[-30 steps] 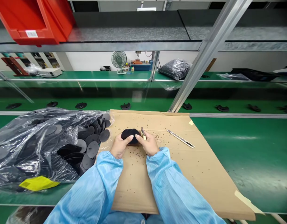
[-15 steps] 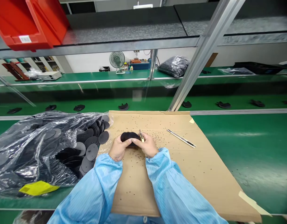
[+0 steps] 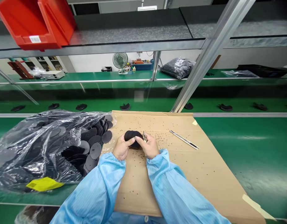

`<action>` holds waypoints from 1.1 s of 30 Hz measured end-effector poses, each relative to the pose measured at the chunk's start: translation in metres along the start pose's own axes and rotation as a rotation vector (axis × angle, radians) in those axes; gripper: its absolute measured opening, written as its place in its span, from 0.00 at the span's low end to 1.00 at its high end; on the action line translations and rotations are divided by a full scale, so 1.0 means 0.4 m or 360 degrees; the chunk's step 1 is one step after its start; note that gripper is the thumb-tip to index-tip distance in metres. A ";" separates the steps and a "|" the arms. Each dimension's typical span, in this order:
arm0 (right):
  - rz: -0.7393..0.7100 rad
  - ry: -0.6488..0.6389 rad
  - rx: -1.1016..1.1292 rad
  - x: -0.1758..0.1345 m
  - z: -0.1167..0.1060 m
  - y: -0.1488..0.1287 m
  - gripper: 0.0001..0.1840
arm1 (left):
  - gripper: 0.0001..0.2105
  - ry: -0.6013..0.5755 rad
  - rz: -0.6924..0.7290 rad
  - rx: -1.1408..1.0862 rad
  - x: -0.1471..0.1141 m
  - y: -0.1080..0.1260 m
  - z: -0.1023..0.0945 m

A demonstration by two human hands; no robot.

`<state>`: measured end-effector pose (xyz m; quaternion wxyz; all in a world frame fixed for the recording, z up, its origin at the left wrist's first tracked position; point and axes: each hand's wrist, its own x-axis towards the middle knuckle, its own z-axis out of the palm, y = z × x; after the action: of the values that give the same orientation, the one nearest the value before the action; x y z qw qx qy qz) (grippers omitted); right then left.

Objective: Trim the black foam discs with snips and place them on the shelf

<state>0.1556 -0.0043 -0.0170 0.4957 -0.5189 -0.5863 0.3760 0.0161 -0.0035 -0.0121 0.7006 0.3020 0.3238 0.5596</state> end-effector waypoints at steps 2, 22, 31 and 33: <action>-0.0104 -0.0037 0.0013 -0.006 0.007 -0.001 0.19 | 0.19 0.0097 -0.0109 -0.0052 0.007 0.006 -0.008; -0.0904 -0.0056 -0.0426 -0.020 0.002 -0.036 0.10 | 0.16 -0.0179 -0.0448 -0.0143 -0.009 0.023 -0.022; -0.0268 0.0333 0.0069 -0.018 0.028 -0.016 0.13 | 0.22 0.0373 0.0086 -0.0073 0.014 0.014 0.003; -0.0142 0.0445 0.0151 -0.010 0.027 -0.007 0.14 | 0.20 0.0449 0.0241 0.0130 0.043 0.044 0.008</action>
<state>0.1444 -0.0077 -0.0177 0.6128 -0.5156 -0.5156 0.3048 0.0109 0.0165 0.0018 0.5910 0.2722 0.4178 0.6341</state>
